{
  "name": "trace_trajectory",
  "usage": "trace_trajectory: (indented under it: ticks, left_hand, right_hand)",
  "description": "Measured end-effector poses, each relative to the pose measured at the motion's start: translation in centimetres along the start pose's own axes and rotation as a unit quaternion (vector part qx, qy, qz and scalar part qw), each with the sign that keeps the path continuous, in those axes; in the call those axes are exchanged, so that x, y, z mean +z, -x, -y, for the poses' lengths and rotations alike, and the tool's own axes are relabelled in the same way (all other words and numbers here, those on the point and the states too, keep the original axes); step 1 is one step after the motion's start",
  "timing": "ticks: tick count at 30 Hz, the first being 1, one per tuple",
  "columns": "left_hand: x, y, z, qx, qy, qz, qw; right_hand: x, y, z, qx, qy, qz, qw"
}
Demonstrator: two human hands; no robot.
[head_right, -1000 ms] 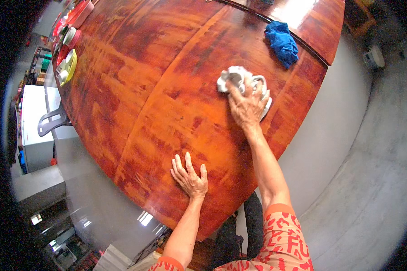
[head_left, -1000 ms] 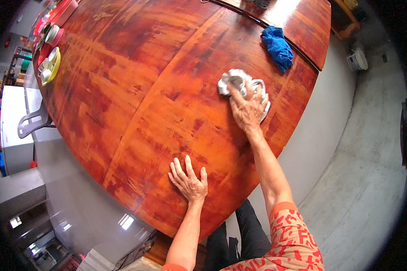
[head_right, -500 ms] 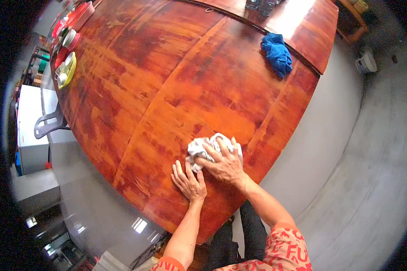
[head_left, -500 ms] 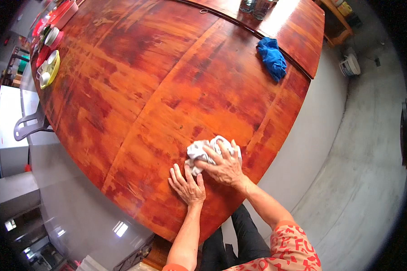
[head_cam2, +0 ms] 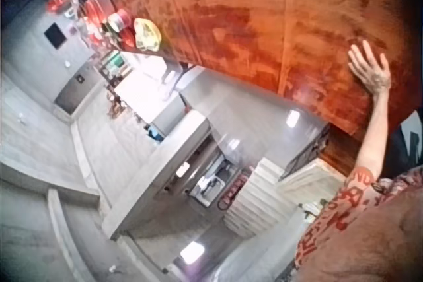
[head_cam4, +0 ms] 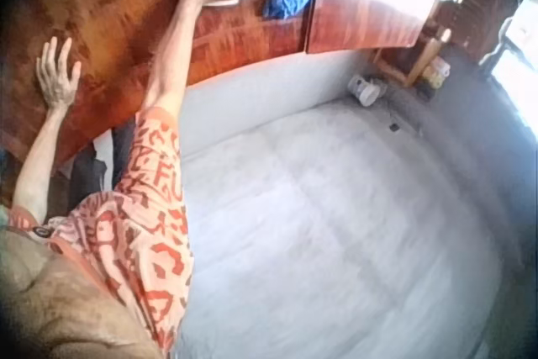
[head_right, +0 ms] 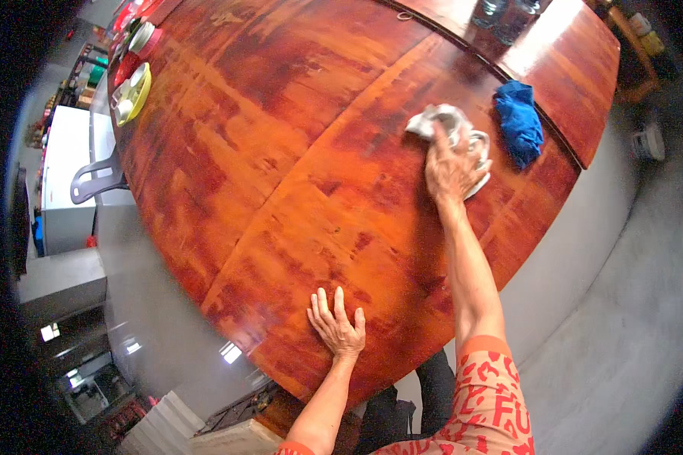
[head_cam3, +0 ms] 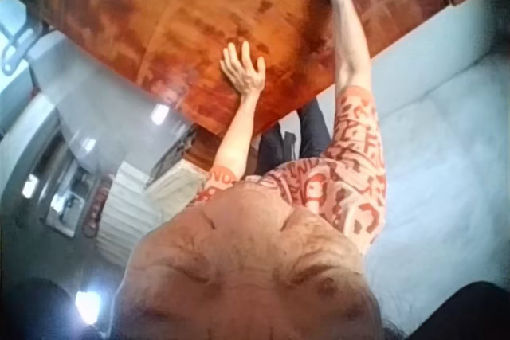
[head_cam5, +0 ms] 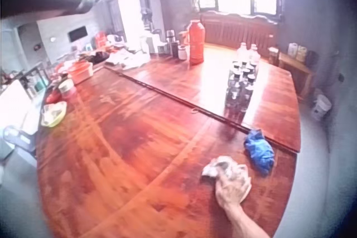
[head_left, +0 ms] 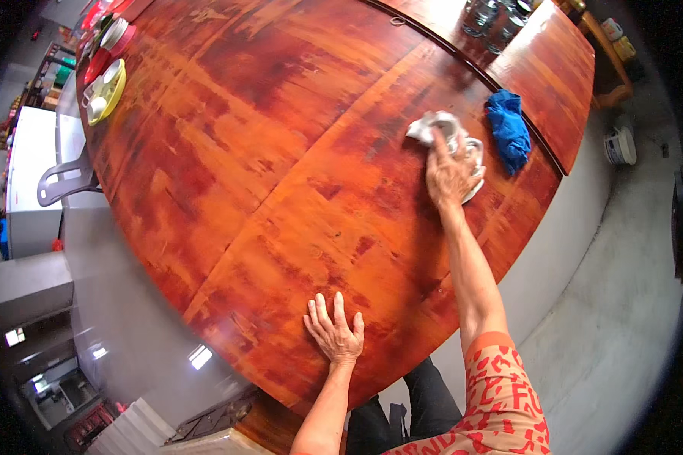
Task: The person wipes a light-colored table surface and its wooden edges with a white cloth, then moves to a dark wooden table and wipes its surface around several bottles and containers. The person uses a white cloth to wipe the tables and a blue cloth is also visible on the second table.
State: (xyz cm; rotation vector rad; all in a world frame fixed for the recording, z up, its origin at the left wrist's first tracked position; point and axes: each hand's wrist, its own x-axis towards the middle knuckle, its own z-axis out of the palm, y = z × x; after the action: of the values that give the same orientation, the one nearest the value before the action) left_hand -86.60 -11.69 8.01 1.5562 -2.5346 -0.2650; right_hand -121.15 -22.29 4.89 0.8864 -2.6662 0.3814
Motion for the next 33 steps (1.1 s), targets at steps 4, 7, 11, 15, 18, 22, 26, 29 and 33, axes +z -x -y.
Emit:
trace_trajectory:
  ticks: [4, 7, 11, 15, 18, 22, 26, 29, 33]
  left_hand:
    - [0.1, 0.1, 0.0, -0.008, 0.011, 0.015, 1.0]
    - [-0.1, 0.2, 0.1, -0.011, 0.019, 0.021, 1.0]
    - [-0.1, 0.2, 0.2, -0.01, 0.02, 0.02, 1.0]
    - [0.1, 0.0, -0.1, -0.007, 0.031, 0.001, 0.999]
    - [0.3, 0.0, 0.2, -0.019, 0.061, -0.026, 0.998]
    - [0.7, 0.1, 0.5, -0.014, 0.085, -0.064, 0.994]
    - [0.7, 0.0, 0.6, 0.0, 0.032, -0.057, 0.998]
    - [0.8, 0.1, 0.4, -0.004, 0.016, -0.049, 0.999]
    - [0.6, 0.1, 0.3, -0.007, -0.007, -0.033, 0.999]
  right_hand:
    - [1.6, -1.5, 3.8, 0.134, 0.036, 0.015, 0.99]
    - [1.4, 0.8, 7.6, 0.039, 0.013, 0.039, 0.998]
    - [-0.8, 4.7, 12.5, -0.071, -0.056, 0.075, 0.993]
    - [-3.3, 9.0, 13.1, -0.189, -0.171, 0.077, 0.964]
    - [-5.9, 12.2, 11.2, -0.248, -0.204, 0.1, 0.942]
    - [-10.1, 16.5, 5.6, -0.302, -0.192, 0.148, 0.922]
    - [-14.6, 22.0, -1.4, -0.344, -0.187, 0.179, 0.902]
    - [-16.2, 24.3, -5.9, -0.37, -0.165, 0.196, 0.893]
    - [-14.5, 20.9, -7.5, -0.368, -0.122, 0.191, 0.902]
